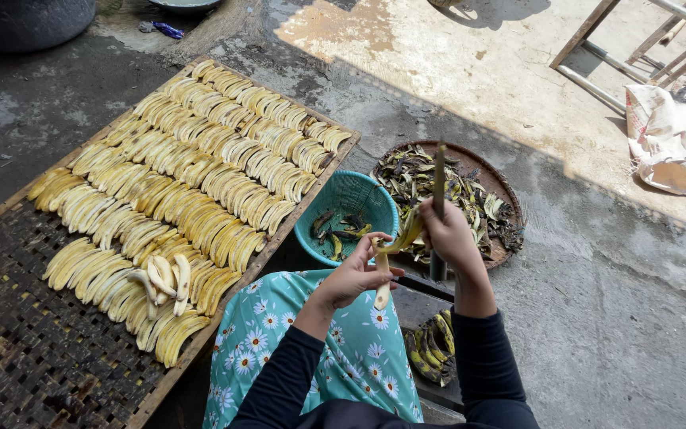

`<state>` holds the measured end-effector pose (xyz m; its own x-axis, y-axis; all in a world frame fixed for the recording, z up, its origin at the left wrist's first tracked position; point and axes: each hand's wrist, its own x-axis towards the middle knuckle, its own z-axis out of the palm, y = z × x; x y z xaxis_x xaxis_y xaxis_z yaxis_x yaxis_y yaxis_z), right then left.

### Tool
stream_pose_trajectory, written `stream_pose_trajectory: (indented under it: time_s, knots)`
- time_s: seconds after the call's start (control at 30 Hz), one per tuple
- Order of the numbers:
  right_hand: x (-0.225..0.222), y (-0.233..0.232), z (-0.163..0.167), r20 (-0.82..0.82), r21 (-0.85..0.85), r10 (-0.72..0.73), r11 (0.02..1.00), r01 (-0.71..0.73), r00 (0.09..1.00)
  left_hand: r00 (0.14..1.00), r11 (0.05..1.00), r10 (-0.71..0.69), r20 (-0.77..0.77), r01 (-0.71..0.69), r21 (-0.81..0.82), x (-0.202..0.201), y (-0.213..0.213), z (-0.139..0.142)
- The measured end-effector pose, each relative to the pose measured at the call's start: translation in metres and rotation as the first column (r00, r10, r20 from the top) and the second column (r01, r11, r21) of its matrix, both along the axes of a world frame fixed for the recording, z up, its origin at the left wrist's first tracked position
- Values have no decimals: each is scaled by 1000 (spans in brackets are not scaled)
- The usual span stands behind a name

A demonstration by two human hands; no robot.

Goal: The person sits on the ground and peels bananas one at a time using a small knife, letting the peels fall onto a tray of discarded peels. Peeled bananas are placed in rows on a large woven bamboo drying tray alongside already peeled bananas.

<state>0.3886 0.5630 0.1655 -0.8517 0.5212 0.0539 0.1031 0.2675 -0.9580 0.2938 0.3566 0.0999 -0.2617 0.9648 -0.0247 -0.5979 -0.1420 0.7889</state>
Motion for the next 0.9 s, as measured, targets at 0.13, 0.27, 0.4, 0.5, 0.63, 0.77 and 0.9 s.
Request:
stream_pose_trajectory:
  time_s: [0.13,0.27,0.4,0.5,0.63,0.77,0.9]
  knots:
    - [4,44,26,-195,124,-373,908,400,907,956,989,30,292,-70,129,-1,4,-7]
    - [16,32,33,-147,337,-281,887,315,948,880,959,60,470,-181,217,-3,16,-22]
    - [19,-34,3,30,-26,43,999,-42,999,843,868,-53,535,-227,442,0,29,-42]
    - [16,-62,-13,16,-145,156,978,-152,988,793,865,-27,609,-287,411,2,34,-54]
    - [16,-65,-19,-2,-280,224,936,-215,975,824,850,163,543,-397,347,-6,38,-53]
    - [31,-35,-23,62,-236,263,941,-242,963,745,782,362,561,-570,252,-18,27,-36]
    - [45,44,-35,43,-107,47,993,-42,998,700,757,454,551,-630,177,-22,13,-18]
